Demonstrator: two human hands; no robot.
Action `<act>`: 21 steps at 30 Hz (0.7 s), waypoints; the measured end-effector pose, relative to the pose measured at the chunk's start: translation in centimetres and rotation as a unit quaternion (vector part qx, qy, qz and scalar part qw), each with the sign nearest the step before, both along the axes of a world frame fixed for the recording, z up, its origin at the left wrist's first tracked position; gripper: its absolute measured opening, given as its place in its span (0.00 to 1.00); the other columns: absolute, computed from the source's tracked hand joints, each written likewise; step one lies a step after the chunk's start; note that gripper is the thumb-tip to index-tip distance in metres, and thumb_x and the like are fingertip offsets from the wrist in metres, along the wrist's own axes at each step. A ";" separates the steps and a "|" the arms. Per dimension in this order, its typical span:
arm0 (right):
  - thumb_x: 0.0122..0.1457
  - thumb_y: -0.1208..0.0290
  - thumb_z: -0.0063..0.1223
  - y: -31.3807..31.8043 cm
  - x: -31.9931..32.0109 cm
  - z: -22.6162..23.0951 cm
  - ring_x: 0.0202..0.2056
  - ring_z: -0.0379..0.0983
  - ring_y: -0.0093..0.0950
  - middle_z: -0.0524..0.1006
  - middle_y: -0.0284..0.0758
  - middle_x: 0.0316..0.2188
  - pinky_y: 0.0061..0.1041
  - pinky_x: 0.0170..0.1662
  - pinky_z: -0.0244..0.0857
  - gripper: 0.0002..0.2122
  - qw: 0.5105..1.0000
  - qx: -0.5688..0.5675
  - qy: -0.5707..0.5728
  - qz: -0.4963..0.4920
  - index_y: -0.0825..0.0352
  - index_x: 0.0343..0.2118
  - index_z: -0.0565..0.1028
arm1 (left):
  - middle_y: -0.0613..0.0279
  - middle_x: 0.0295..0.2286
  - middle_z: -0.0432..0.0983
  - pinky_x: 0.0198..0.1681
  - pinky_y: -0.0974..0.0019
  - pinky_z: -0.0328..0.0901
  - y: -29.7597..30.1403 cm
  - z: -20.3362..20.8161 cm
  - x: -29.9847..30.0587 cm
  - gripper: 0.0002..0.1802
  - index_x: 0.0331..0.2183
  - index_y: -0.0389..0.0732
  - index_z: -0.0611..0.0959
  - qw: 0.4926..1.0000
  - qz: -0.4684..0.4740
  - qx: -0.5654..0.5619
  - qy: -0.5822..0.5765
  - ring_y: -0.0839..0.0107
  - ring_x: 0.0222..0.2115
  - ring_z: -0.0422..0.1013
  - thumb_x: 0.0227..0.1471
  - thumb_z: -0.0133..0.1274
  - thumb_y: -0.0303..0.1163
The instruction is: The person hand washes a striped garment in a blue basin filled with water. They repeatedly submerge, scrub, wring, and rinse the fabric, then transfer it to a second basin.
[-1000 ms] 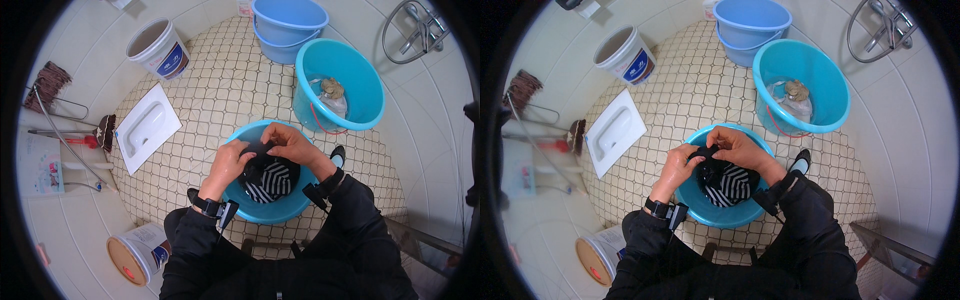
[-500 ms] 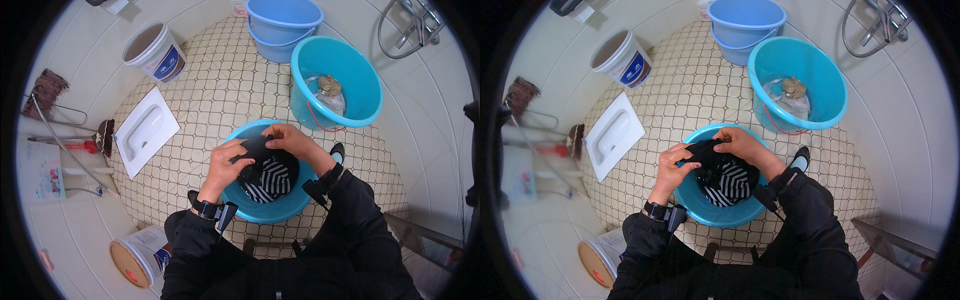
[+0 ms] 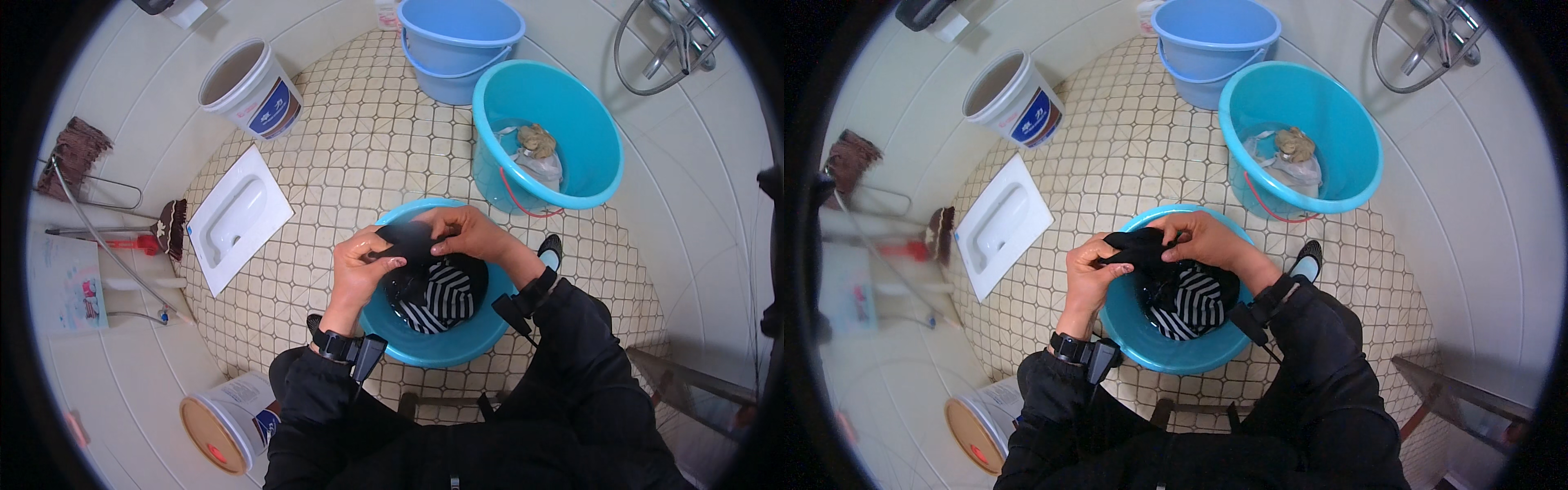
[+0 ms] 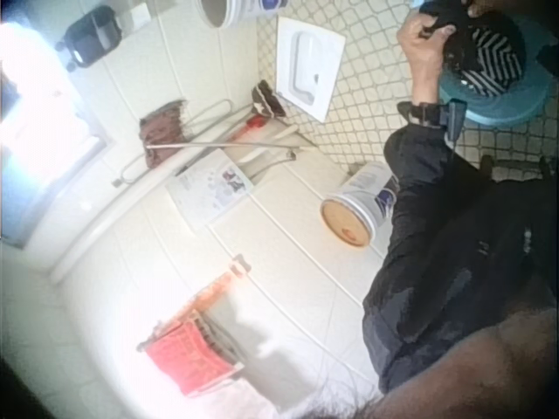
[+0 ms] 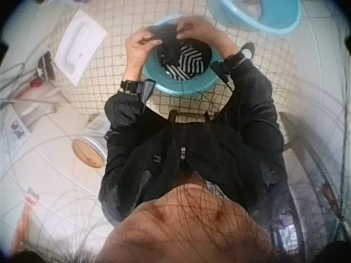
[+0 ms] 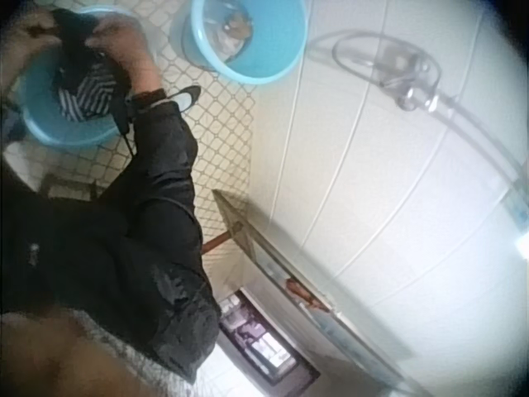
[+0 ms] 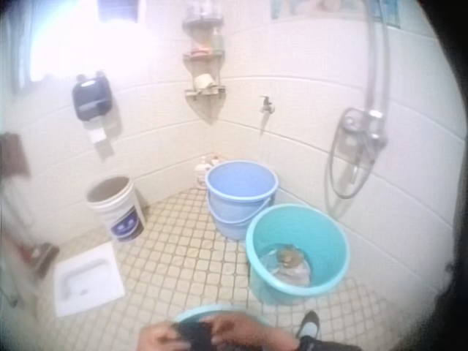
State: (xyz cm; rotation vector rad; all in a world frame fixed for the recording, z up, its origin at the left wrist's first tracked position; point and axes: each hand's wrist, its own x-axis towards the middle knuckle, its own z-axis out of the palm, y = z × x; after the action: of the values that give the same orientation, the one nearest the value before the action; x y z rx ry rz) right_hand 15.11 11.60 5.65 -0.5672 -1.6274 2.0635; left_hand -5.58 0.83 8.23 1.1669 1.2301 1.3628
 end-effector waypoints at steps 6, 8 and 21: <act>0.49 0.81 0.59 -0.1 0.2 0.2 0.35 0.67 0.16 0.74 0.29 0.33 0.18 0.40 0.62 0.08 0.999 0.028 -0.041 -0.022 0.67 0.27 0.69 | 0.62 0.28 0.73 0.31 0.75 0.62 0.1 0.1 -0.2 0.11 0.20 0.34 0.77 1.000 0.017 0.011 0.008 0.76 0.28 0.68 0.31 0.64 0.15; 0.50 0.81 0.59 -0.1 0.2 0.5 0.34 0.67 0.15 0.72 0.26 0.30 0.17 0.39 0.62 0.08 0.996 -0.029 -0.042 -0.077 0.66 0.28 0.69 | 0.64 0.28 0.72 0.29 0.76 0.61 0.4 0.1 -0.2 0.11 0.20 0.33 0.76 0.997 0.051 0.017 0.053 0.77 0.27 0.68 0.32 0.64 0.14; 0.50 0.83 0.57 -0.9 -0.1 1.5 0.35 0.65 0.15 0.68 0.26 0.33 0.17 0.39 0.62 0.09 0.998 0.013 0.036 -0.046 0.65 0.29 0.68 | 0.53 0.27 0.73 0.32 0.61 0.67 0.6 0.8 -0.2 0.18 0.30 0.36 0.78 0.925 0.049 0.046 0.374 0.53 0.29 0.71 0.32 0.66 0.25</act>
State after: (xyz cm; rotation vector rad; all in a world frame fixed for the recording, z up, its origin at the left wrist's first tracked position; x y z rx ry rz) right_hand 14.99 10.70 7.17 -0.5408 -1.5565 1.9706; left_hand -5.81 1.39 9.02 1.8064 1.7792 1.0701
